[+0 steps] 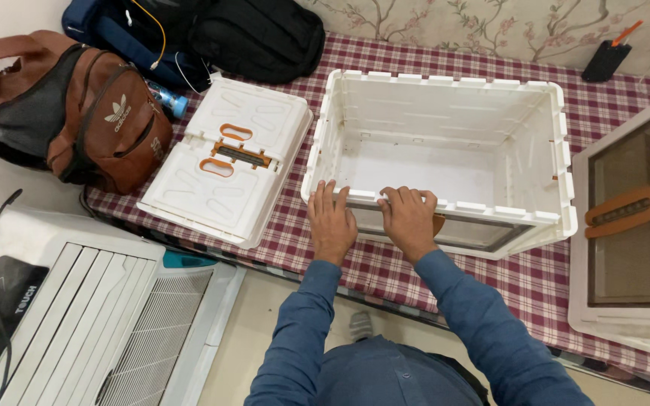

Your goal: The person disassembles stacked white plastic storage containers on a bed. They remove the top container, open it, and place it aside. They repeat the process with the second container, opening and setting it aside. Finally, they open the third container and place it next to the others.

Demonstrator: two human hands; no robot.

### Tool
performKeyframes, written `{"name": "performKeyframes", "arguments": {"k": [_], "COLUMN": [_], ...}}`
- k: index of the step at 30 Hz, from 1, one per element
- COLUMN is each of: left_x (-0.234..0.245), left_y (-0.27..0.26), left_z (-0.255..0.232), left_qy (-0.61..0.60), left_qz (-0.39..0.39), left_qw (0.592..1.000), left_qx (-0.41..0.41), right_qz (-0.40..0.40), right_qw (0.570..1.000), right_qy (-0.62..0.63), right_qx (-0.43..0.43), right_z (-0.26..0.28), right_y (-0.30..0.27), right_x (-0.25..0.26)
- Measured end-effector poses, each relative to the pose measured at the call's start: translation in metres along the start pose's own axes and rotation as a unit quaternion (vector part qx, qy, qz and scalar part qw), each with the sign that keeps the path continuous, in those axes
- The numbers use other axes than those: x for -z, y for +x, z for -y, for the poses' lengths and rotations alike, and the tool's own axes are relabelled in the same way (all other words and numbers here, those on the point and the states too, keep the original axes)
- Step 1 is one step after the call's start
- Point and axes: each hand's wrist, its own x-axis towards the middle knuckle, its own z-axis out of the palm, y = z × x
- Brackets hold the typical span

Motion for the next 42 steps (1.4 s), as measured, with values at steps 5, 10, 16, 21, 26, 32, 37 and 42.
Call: {"name": "performKeyframes", "arguments": {"k": [5, 10, 16, 21, 26, 32, 37, 42], "left_x": [-0.002, -0.005, -0.012, -0.021, -0.037, -0.054, -0.066, -0.086], "left_y": [0.004, 0.007, 0.020, 0.030, 0.036, 0.049, 0.058, 0.067], "left_z": [-0.008, -0.021, -0.039, -0.052, -0.056, -0.058, -0.055, -0.051], "left_qy": [0.037, 0.081, 0.014, -0.013, 0.009, 0.045, 0.014, 0.059], "left_qz": [0.005, 0.053, 0.075, 0.091, 0.062, 0.059, 0.096, 0.091], "left_qw": [0.999, 0.994, 0.997, 0.996, 0.998, 0.997, 0.994, 0.993], "left_qx": [0.005, 0.041, 0.010, 0.016, 0.028, 0.028, 0.053, 0.047], "right_qz": [0.019, 0.055, 0.131, 0.099, 0.103, 0.116, 0.124, 0.161], "right_qw": [1.000, 0.998, 0.990, 0.988, 0.993, 0.992, 0.992, 0.986], "right_qy": [0.005, 0.022, -0.018, -0.088, -0.049, -0.034, -0.020, -0.025], "right_qx": [0.005, 0.017, 0.055, 0.074, 0.041, 0.037, 0.032, 0.022], "right_z": [-0.007, -0.014, -0.024, -0.049, -0.081, -0.104, -0.113, -0.121], "right_y": [0.009, 0.016, 0.018, 0.011, 0.003, 0.012, 0.019, 0.029], "right_x": [0.000, 0.003, 0.017, 0.034, 0.033, 0.016, 0.009, 0.002]}}
